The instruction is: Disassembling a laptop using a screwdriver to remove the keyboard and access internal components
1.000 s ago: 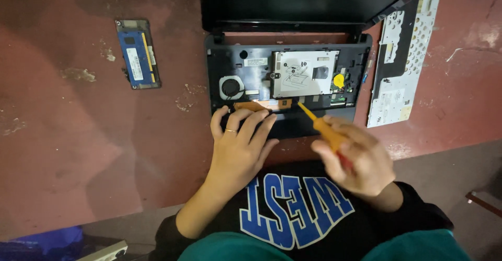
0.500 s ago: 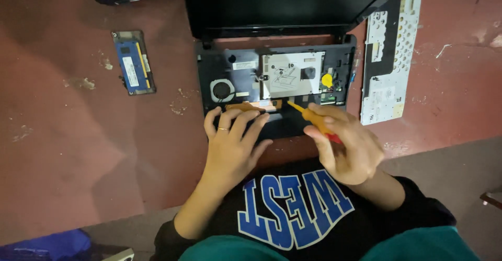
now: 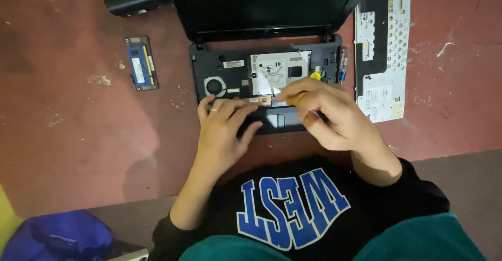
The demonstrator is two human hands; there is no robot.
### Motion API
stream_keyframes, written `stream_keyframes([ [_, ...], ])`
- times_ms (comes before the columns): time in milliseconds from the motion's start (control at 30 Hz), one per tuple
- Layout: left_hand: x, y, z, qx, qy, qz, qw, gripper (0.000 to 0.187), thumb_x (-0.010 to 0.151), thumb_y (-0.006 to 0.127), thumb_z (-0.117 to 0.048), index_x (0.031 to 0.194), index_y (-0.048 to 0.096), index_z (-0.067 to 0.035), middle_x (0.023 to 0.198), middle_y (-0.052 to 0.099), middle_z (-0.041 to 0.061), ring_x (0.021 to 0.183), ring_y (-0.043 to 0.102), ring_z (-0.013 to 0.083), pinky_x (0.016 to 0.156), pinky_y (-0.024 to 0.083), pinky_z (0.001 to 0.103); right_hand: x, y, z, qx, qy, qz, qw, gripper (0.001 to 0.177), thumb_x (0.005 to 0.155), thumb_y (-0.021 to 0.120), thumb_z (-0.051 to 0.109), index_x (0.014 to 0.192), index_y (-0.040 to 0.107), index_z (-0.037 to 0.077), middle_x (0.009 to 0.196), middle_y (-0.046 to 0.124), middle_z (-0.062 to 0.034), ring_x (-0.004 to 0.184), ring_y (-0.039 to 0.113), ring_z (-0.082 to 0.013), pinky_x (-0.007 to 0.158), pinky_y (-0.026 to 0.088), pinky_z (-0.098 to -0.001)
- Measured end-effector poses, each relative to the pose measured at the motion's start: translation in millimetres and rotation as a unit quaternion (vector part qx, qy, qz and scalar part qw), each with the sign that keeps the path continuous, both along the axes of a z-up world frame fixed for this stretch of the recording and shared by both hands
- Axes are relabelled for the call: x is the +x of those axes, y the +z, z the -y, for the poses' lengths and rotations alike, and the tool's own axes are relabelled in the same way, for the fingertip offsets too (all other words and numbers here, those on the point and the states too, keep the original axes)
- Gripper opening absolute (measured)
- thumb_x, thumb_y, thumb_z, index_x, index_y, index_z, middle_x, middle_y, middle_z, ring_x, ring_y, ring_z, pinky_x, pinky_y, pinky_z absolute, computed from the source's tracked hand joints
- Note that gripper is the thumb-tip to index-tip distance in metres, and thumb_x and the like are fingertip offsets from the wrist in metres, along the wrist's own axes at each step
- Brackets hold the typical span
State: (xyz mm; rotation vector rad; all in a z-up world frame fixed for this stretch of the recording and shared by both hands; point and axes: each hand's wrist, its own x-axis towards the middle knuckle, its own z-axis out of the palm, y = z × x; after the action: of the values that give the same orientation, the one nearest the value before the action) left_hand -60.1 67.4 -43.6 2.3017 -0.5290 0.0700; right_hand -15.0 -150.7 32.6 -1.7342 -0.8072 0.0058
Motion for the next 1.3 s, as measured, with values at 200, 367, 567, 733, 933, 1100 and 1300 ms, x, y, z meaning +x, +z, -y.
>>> stream_keyframes([
  [200, 36, 41, 11, -0.023, -0.086, -0.031, 0.996, 0.029, 0.093, 0.061, -0.009, 0.122, 0.062, -0.009, 0.116, 0.066, 0.006, 0.106, 0.061, 0.0261, 0.108, 0.027, 0.051, -5, 11, -1, -0.059, 0.104, -0.027, 0.992, 0.017, 0.072, 0.042, -0.008, 0.068, 0.046, 0.008, 0.129, 0.038, -0.0246, 0.132, 0.037, -0.0367, 0.123, 0.008, -0.0661],
  [367, 59, 36, 23, -0.254, -0.3, -0.119, 0.912, 0.032, 0.106, 0.04, -0.016, 0.131, 0.052, 0.0, 0.12, 0.065, 0.017, 0.115, 0.063, 0.0349, 0.101, 0.047, 0.047, -4, 9, 0, -0.031, 0.088, -0.02, 0.995, 0.011, 0.082, 0.047, 0.0, 0.077, 0.047, 0.01, 0.126, 0.033, -0.0208, 0.135, 0.031, -0.0389, 0.123, 0.0, -0.0662],
  [567, 44, 13, 33, -0.255, -0.198, -0.081, 0.943, 0.015, 0.095, 0.057, -0.005, 0.109, 0.062, -0.005, 0.107, 0.067, 0.009, 0.104, 0.063, 0.0292, 0.099, 0.047, 0.044, -6, -4, 5, -0.004, 0.08, -0.049, 0.996, 0.016, 0.093, 0.05, 0.02, 0.081, 0.054, 0.011, 0.134, 0.029, -0.0186, 0.14, 0.027, -0.0378, 0.125, 0.004, -0.0638],
  [733, 40, 9, 44, -0.291, -0.147, -0.067, 0.943, 0.015, 0.092, 0.06, -0.006, 0.106, 0.062, -0.006, 0.1, 0.064, 0.009, 0.092, 0.061, 0.0311, 0.084, 0.049, 0.041, -5, -32, 5, 0.043, 0.019, -0.022, 0.999, 0.028, 0.101, 0.047, 0.032, 0.094, 0.065, 0.012, 0.126, 0.038, -0.013, 0.129, 0.038, -0.0312, 0.12, 0.02, -0.0588],
  [933, 44, -17, 46, -0.34, -0.076, -0.024, 0.937, 0.021, 0.083, 0.077, -0.017, 0.099, 0.066, -0.008, 0.094, 0.064, 0.005, 0.083, 0.064, 0.0268, 0.08, 0.052, 0.037, -5, -42, -3, 0.076, -0.073, 0.067, 0.992, 0.02, 0.097, 0.058, 0.019, 0.1, 0.068, 0.001, 0.104, 0.054, -0.0131, 0.102, 0.052, -0.0266, 0.107, 0.034, -0.0574],
  [1100, 46, 0, 45, -0.34, -0.065, -0.013, 0.938, 0.027, 0.084, 0.078, -0.016, 0.107, 0.068, -0.008, 0.106, 0.062, 0.006, 0.087, 0.066, 0.0235, 0.083, 0.055, 0.037, -4, -31, -4, 0.087, -0.088, 0.056, 0.991, 0.02, 0.101, 0.047, 0.007, 0.097, 0.065, -0.001, 0.104, 0.065, -0.0192, 0.1, 0.061, -0.0323, 0.102, 0.04, -0.0588],
  [1300, 46, -15, 43, -0.341, -0.119, 0.011, 0.932, 0.02, 0.091, 0.067, -0.007, 0.11, 0.069, -0.002, 0.098, 0.069, 0.011, 0.093, 0.067, 0.0372, 0.092, 0.047, 0.046, -1, -38, 2, 0.115, -0.057, 0.033, 0.991, 0.014, 0.094, 0.051, -0.004, 0.093, 0.065, -0.007, 0.107, 0.065, -0.0267, 0.102, 0.061, -0.0389, 0.093, 0.046, -0.0592],
])
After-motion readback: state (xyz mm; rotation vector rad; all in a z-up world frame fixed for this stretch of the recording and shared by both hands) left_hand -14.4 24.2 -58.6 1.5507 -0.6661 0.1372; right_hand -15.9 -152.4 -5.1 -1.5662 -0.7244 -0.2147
